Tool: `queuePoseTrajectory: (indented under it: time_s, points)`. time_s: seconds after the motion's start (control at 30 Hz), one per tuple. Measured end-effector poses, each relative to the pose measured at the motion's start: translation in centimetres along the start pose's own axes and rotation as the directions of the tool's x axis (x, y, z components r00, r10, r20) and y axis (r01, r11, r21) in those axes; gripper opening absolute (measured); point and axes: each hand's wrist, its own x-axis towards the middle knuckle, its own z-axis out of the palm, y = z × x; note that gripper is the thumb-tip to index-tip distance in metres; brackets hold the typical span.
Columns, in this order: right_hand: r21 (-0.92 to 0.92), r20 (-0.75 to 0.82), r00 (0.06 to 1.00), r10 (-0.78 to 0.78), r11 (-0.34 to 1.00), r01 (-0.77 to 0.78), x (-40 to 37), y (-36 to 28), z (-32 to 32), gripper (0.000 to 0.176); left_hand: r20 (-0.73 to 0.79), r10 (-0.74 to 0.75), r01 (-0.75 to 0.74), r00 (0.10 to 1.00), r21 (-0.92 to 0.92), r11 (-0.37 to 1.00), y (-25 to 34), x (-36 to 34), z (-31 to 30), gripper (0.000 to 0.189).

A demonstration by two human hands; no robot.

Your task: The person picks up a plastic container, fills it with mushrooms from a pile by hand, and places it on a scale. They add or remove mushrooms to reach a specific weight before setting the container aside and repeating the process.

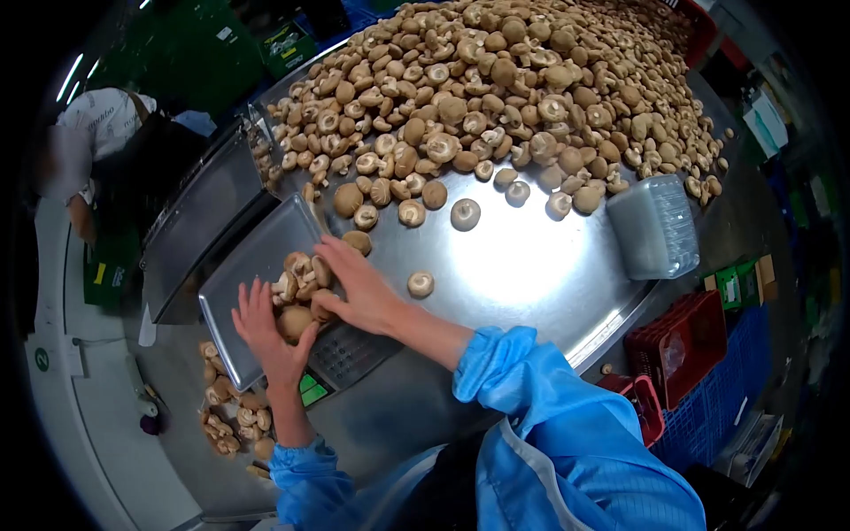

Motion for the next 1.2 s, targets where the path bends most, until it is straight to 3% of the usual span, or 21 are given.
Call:
queuePoseTrajectory:
  time_s: [0.1,0.2,0.27,0.33,0.4,0.5,0.53,0.6,0.7,0.8,0.9,0.93,0.97,1.0,1.07,1.17,1.2]
  points:
    - [0.05,-0.127,0.99,0.066,0.997,-0.061,-3.4,2.6,-1.1,0.053,-0.153,-0.005,-0.028,0.988,-0.213,0.977,2.5,-1.5,-0.9,0.075]
    - [0.088,-0.203,0.966,0.162,0.985,-0.146,-7.2,4.5,-2.1,0.043,-0.105,-0.081,0.0,0.991,-0.606,0.796,7.8,-3.6,1.0,0.073]
    - [0.096,-0.234,0.956,0.175,0.983,-0.156,-9.8,5.5,-3.3,0.039,-0.134,0.033,-0.114,0.99,-0.658,0.745,10.7,-5.1,4.4,0.074]
    - [-0.034,-0.248,0.963,0.106,0.992,-0.118,-12.2,6.7,-5.9,0.04,-0.08,0.107,-0.132,0.991,-0.69,0.712,13.6,-4.9,6.2,0.078]
    - [-0.216,-0.268,0.96,0.081,0.966,-0.142,-14.6,7.2,-10.3,0.039,0.023,-0.068,0.063,0.997,-0.727,0.684,14.9,-4.4,8.6,0.078]
    - [-0.418,-0.468,0.878,0.103,0.849,-0.323,-17.8,6.3,-18.8,0.041,0.085,-0.35,0.276,0.933,-0.794,0.541,15.2,-2.4,13.7,0.077]
    - [-0.611,-0.454,0.891,-0.02,0.735,-0.294,-18.9,6.4,-22.4,0.041,0.096,-0.44,0.322,0.893,-0.819,0.475,15.0,-1.4,15.0,0.076]
    - [-0.745,-0.486,0.859,-0.162,0.59,-0.31,-20.8,5.5,-29.0,0.042,0.101,-0.511,0.392,0.853,-0.771,0.502,14.6,0.7,16.5,0.077]
    - [-0.736,-0.641,0.748,-0.17,0.411,-0.538,-23.4,4.0,-35.7,0.045,0.05,-0.653,0.485,0.756,-0.712,0.507,13.6,3.7,19.3,0.078]
    - [-0.654,-0.731,0.682,-0.021,0.309,-0.691,-25.5,5.8,-39.6,0.053,-0.056,-0.688,0.471,0.723,-0.689,0.551,13.2,5.8,21.3,0.078]
    - [-0.572,-0.745,0.645,0.17,0.334,-0.749,-26.1,8.7,-39.9,0.059,-0.036,-0.714,0.492,0.699,-0.701,0.517,12.9,7.3,22.1,0.078]
    - [-0.581,-0.744,0.648,0.162,0.321,-0.748,-26.1,9.4,-40.2,0.06,-0.029,-0.721,0.486,0.692,-0.72,0.496,13.0,7.9,22.0,0.077]
    - [-0.591,-0.742,0.653,0.155,0.309,-0.745,-26.1,9.9,-40.6,0.061,0.03,-0.719,0.543,0.694,-0.678,0.496,13.3,8.2,21.8,0.073]
    - [-0.599,-0.74,0.656,0.152,0.294,-0.745,-26.2,10.1,-40.8,0.063,-0.022,-0.618,0.464,0.786,-0.64,0.612,13.8,8.4,21.1,0.071]
    - [-0.598,-0.735,0.661,0.151,0.316,-0.736,-25.8,10.1,-40.9,0.063,-0.025,-0.481,0.32,0.876,-0.716,0.62,14.2,9.2,19.8,0.069]
    - [-0.628,-0.729,0.675,0.119,0.278,-0.727,-25.7,10.4,-40.9,0.064,-0.285,-0.404,0.24,0.869,-0.472,0.848,11.9,10.6,20.5,0.069]
    - [-0.629,-0.734,0.67,0.11,0.263,-0.732,-25.5,10.6,-40.8,0.064,-0.279,-0.453,0.298,0.847,-0.457,0.838,10.7,11.2,21.5,0.07]
